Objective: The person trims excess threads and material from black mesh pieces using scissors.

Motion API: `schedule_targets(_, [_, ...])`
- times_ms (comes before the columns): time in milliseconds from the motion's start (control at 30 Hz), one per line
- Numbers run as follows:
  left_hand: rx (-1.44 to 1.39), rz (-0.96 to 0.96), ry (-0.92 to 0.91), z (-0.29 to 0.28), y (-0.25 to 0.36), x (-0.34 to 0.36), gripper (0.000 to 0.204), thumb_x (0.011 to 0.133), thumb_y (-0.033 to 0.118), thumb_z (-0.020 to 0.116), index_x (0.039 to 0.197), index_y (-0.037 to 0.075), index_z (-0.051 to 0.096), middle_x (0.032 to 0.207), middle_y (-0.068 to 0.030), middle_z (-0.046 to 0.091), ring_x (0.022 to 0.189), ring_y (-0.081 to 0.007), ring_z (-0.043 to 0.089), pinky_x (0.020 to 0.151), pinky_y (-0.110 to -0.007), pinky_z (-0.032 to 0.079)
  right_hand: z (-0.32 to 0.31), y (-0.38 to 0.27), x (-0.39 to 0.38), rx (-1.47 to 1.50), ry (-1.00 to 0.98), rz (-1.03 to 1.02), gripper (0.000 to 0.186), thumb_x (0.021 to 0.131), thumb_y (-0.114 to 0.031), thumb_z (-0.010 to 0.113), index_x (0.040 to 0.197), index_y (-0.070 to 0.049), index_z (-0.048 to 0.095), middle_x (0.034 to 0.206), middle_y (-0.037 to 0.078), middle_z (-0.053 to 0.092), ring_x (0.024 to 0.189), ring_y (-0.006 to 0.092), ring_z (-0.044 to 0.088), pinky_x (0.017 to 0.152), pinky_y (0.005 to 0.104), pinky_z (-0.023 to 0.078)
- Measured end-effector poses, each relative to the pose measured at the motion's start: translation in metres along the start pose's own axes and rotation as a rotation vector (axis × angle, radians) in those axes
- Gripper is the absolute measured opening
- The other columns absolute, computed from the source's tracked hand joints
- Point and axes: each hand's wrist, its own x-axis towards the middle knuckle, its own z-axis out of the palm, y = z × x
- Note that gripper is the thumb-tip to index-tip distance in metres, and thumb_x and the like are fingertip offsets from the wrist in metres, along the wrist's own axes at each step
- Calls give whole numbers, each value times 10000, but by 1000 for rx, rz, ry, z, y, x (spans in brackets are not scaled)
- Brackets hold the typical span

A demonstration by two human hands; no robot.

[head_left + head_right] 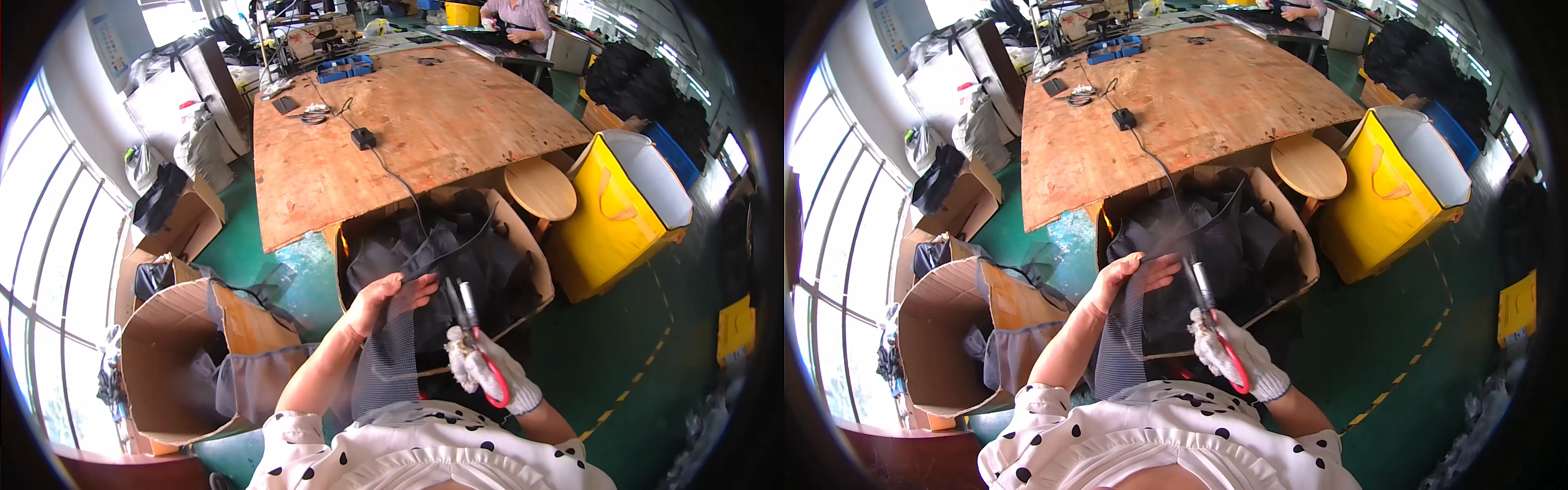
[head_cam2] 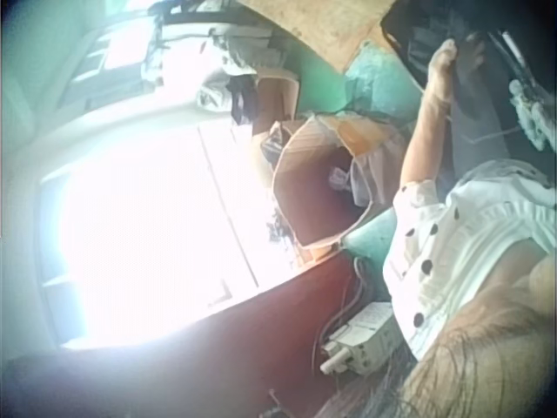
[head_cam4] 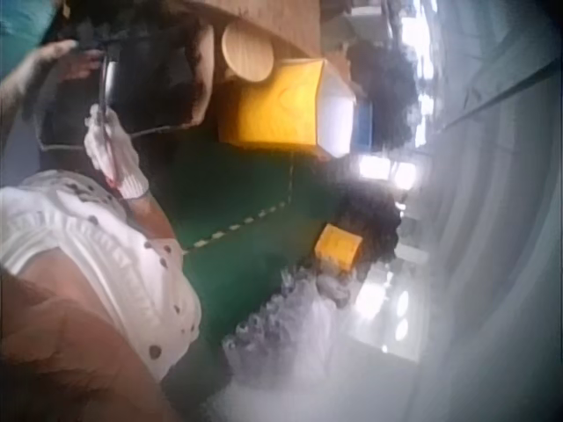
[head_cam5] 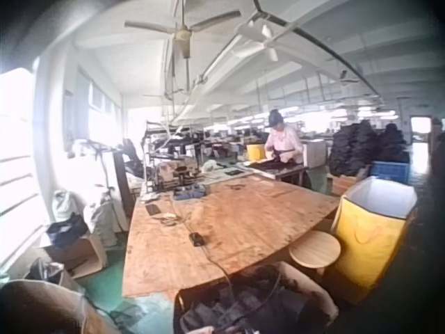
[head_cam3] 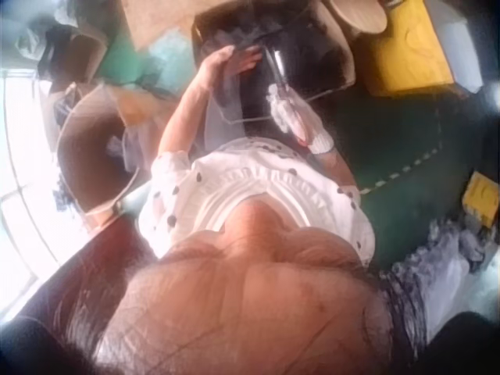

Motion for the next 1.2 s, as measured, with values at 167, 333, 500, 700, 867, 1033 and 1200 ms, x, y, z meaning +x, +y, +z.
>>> schedule_targets(167, [13, 1, -29, 0, 2, -2, 282, 859, 245, 561, 1009, 8, 524, 1386, -254, 345, 1291, -368, 347, 1075, -433, 288, -13, 13, 21, 53, -48, 106, 342, 927, -485, 421, 1015, -163, 495, 685, -36, 500, 516, 76, 484, 388, 226, 391])
schedule_targets(333, [66, -1, 30, -3, -4, -5, 315, 869, 230, 548, 1040, -30, 499, 1311, -241, 439, 1228, -334, 434, 1055, -420, 328, -14, 10, 27, 3, -2, 123, 314, 909, -468, 464, 974, -163, 499, 641, -28, 493, 448, 90, 475, 345, 229, 404])
schedule_targets(500, [107, -23, 57, -3, -6, -3, 248, 876, 197, 530, 996, -17, 496, 1229, -218, 507, 1162, -322, 497, 1037, -414, 361, -11, 4, 33, -82, -14, 45, 296, 890, -452, 495, 942, -161, 500, 615, -23, 494, 424, 102, 488, 325, 234, 412])
schedule_targets(700, [107, -40, 42, -11, -8, -1, 166, 876, 162, 518, 929, 7, 493, 1163, -194, 545, 1121, -294, 530, 1035, -408, 370, -7, 1, 41, -84, -37, 27, 301, 899, -449, 482, 945, -152, 501, 601, -20, 508, 401, 104, 481, 323, 225, 403])
schedule_targets(867, [133, -18, 33, -15, -7, 5, 206, 878, 166, 506, 984, -10, 505, 1147, -180, 554, 1117, -286, 535, 1015, -394, 390, 3, -2, 40, -194, -29, -115, 225, 920, -355, 473, 953, -139, 525, 597, -40, 497, 374, 93, 444, 295, 236, 370])
schedule_targets(1033, [274, 32, 124, -2, 9, 9, 310, 887, 192, 464, 1099, -24, 527, 1069, -78, 599, 996, -202, 575, 883, -313, 438, 8, -12, 39, -327, 9, -238, 300, 912, -379, 498, 998, -92, 505, 575, 6, 491, 359, 100, 426, 287, 229, 342])
schedule_targets(1200, [450, 70, 240, -4, 11, 4, 213, 892, 188, 460, 995, 30, 557, 892, 4, 573, 783, -90, 509, 739, -230, 401, -11, -18, 37, -218, -5, -142, 360, 923, -435, 470, 1051, -99, 487, 651, 2, 502, 441, 84, 437, 337, 209, 330])
